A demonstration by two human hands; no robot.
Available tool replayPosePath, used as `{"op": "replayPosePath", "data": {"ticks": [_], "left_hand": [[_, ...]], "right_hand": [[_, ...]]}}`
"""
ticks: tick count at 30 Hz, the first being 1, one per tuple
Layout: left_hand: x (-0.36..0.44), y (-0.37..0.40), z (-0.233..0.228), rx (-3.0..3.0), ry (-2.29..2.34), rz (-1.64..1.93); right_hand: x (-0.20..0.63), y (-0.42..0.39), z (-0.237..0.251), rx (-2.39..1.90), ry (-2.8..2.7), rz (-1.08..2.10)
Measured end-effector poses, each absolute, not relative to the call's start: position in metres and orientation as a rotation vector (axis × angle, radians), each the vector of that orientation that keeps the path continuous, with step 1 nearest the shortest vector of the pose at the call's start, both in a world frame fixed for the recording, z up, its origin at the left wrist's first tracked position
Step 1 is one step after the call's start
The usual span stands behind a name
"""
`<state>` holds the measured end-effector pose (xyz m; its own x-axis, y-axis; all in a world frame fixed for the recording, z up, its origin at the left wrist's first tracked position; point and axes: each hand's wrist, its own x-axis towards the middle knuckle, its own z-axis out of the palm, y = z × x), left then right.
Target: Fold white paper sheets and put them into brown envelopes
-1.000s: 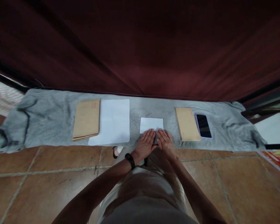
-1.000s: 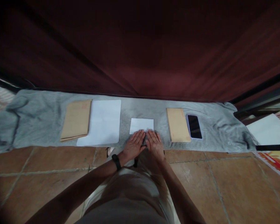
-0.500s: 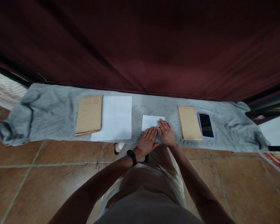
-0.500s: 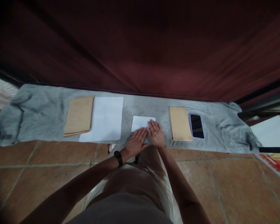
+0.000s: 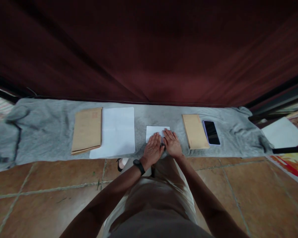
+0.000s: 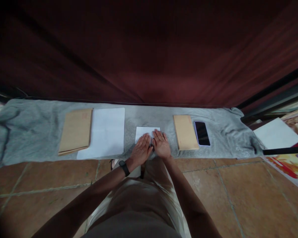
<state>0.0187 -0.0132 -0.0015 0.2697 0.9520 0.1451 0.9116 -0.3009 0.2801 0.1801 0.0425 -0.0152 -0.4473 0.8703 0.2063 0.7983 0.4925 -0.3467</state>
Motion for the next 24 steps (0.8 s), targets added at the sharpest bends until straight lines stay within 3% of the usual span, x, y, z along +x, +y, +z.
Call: {"op": "replayPosePath", "data": {"ticks": [24], "left_hand": [[-0.017, 0.027, -0.01, 2.3, 2.015, 0.396]], "right_hand": [[0.177, 0.041, -0.014, -1.396, -2.348, 0.22]]}}
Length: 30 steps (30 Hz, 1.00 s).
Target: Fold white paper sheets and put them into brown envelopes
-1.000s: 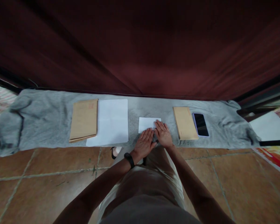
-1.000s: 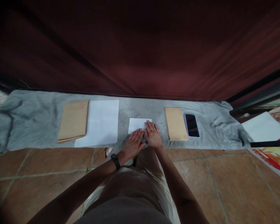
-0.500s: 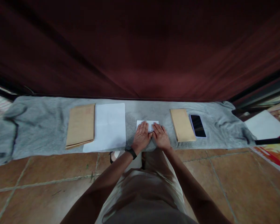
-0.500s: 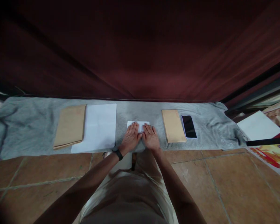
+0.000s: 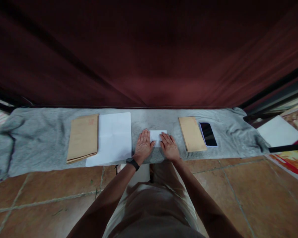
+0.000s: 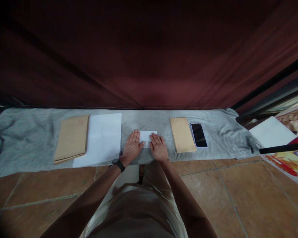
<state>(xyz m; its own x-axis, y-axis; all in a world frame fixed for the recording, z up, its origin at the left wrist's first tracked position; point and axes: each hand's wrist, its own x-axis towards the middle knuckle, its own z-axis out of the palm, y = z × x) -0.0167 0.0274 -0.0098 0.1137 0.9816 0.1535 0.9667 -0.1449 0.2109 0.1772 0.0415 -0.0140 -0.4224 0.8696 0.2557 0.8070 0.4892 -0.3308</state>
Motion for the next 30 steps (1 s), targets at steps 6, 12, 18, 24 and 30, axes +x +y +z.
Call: {"op": "replayPosePath", "data": {"ticks": [6, 12, 18, 24, 30], "left_hand": [[-0.013, 0.025, -0.009, 2.325, 2.018, 0.481], [0.001, 0.026, -0.005, 2.364, 1.898, 0.426], [-0.003, 0.024, -0.005, 2.334, 1.909, 0.434], [-0.006, 0.02, -0.008, 2.265, 1.996, 0.458], [-0.012, 0.014, -0.013, 2.219, 2.035, 0.558]], "right_hand": [[0.172, 0.043, -0.01, -1.4, -2.35, 0.223], [0.151, 0.05, -0.006, -1.313, -2.445, 0.249], [0.149, 0.051, -0.011, -1.397, -2.418, 0.196], [0.156, 0.052, -0.015, -1.508, -2.35, 0.153], [0.173, 0.05, -0.017, -1.524, -2.298, 0.152]]}}
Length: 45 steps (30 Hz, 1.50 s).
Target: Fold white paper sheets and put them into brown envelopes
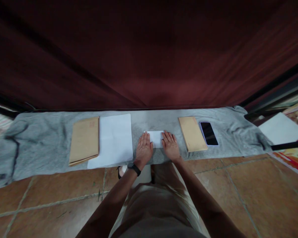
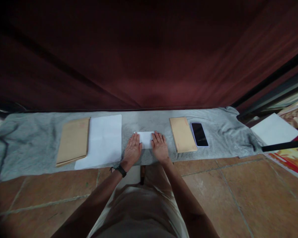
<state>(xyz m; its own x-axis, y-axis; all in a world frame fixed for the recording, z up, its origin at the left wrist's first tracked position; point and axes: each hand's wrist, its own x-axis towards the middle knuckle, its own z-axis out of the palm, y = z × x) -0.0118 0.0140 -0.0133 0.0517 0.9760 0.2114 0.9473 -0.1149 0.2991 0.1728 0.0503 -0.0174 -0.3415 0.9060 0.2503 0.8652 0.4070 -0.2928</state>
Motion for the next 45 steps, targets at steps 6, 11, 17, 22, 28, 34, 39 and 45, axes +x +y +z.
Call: {"op": "replayPosePath", "data": {"ticks": [6, 11, 17, 22, 28, 34, 39, 45], "left_hand": [[-0.018, 0.01, -0.016, 2.217, 2.029, 0.569], [-0.014, -0.003, -0.006, 2.301, 1.977, 0.502], [0.002, -0.028, 0.003, 2.49, 1.699, 0.41], [-0.002, -0.036, 0.005, 2.48, 1.742, 0.37], [-0.005, -0.037, 0.005, 2.497, 1.723, 0.346], [-0.005, -0.038, 0.006, 2.537, 1.681, 0.322], [-0.006, -0.038, 0.006, 2.539, 1.69, 0.32], [-0.008, -0.043, 0.004, 2.528, 1.722, 0.33]], "right_hand": [[0.188, 0.048, -0.02, -1.522, -2.281, 0.184], [0.193, 0.05, -0.022, -1.491, -2.288, 0.235], [0.197, 0.051, -0.026, -1.462, -2.304, 0.232], [0.197, 0.052, -0.023, -1.458, -2.292, 0.249], [0.185, 0.034, -0.013, -1.402, -2.264, 0.262], [0.18, -0.006, -0.009, -1.286, -2.459, 0.308], [0.189, -0.013, -0.009, -1.346, -2.444, 0.258], [0.195, -0.011, -0.008, -1.384, -2.41, 0.22]]}}
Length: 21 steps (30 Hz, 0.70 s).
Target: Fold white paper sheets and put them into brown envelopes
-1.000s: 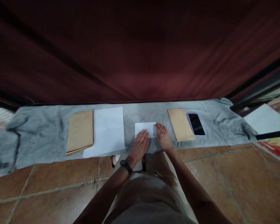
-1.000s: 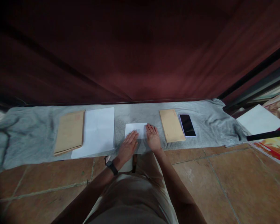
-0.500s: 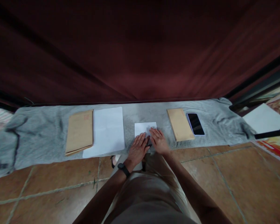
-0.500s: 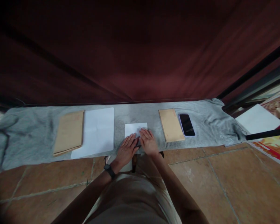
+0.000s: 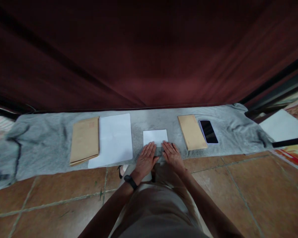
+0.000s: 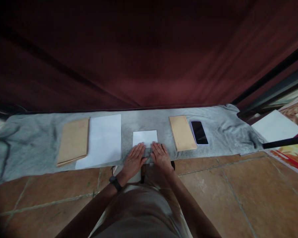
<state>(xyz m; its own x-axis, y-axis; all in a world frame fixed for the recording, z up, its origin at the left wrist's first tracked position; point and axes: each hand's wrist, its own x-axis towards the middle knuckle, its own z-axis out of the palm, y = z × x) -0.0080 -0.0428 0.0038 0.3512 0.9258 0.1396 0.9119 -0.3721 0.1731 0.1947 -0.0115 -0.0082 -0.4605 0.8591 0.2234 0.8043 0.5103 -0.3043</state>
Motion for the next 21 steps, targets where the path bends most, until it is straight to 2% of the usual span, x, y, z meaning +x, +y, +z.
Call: {"op": "replayPosePath", "data": {"ticks": [9, 21], "left_hand": [[-0.012, -0.05, 0.007, 2.482, 1.796, 0.326], [0.019, -0.011, 0.008, 2.526, 1.636, 0.345]], "right_hand": [[0.202, -0.015, -0.009, -1.388, -2.409, 0.22], [0.197, -0.017, -0.004, -1.417, -2.406, 0.192]]}}
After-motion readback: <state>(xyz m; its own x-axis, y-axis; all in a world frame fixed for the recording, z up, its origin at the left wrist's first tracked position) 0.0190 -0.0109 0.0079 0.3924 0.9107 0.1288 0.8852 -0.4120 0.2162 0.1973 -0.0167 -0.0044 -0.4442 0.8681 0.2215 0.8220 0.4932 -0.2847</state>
